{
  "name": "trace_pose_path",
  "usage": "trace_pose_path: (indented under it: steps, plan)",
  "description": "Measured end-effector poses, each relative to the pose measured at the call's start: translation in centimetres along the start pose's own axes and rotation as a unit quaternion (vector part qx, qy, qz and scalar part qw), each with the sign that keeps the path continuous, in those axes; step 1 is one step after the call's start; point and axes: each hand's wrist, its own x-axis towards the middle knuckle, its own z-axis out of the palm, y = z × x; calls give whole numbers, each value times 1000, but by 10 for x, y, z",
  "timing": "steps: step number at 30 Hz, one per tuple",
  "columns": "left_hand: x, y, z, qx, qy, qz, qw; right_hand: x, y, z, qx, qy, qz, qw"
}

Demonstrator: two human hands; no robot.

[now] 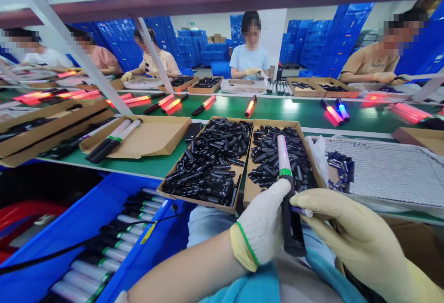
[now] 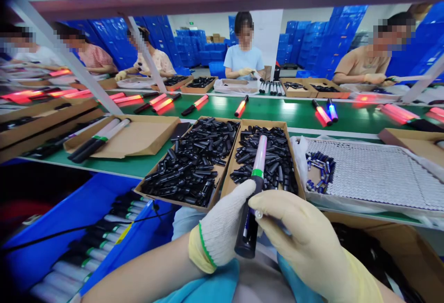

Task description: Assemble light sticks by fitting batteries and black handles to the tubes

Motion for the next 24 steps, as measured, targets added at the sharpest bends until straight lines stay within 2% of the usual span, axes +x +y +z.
trace_pose_path:
  steps: [4, 6, 8, 10, 12, 15, 24]
  plan:
    - [2, -2, -2, 21, -2, 21, 1000, -6, -7, 9, 111, 86, 187, 972]
    - [3, -3, -3, 23, -1, 32, 999, -6, -10, 12, 129, 75, 238, 960]
    - [2, -3, -4, 21, 3, 36, 999, -6, -10, 14, 117, 38, 253, 960]
    - [0, -1, -4, 23, 4, 33, 999, -4, -7, 16, 66, 11, 210, 975]
    - [-4, 2, -3, 29, 5, 24, 999, -3, -4, 17, -16, 3, 130, 991]
    - [-7, 6, -2, 33, 6, 17, 999, -4, 1, 18, -98, -2, 48, 994]
    - [1, 5, -8, 29, 11, -10, 999, -19, 6, 8, -129, -60, -59, 988]
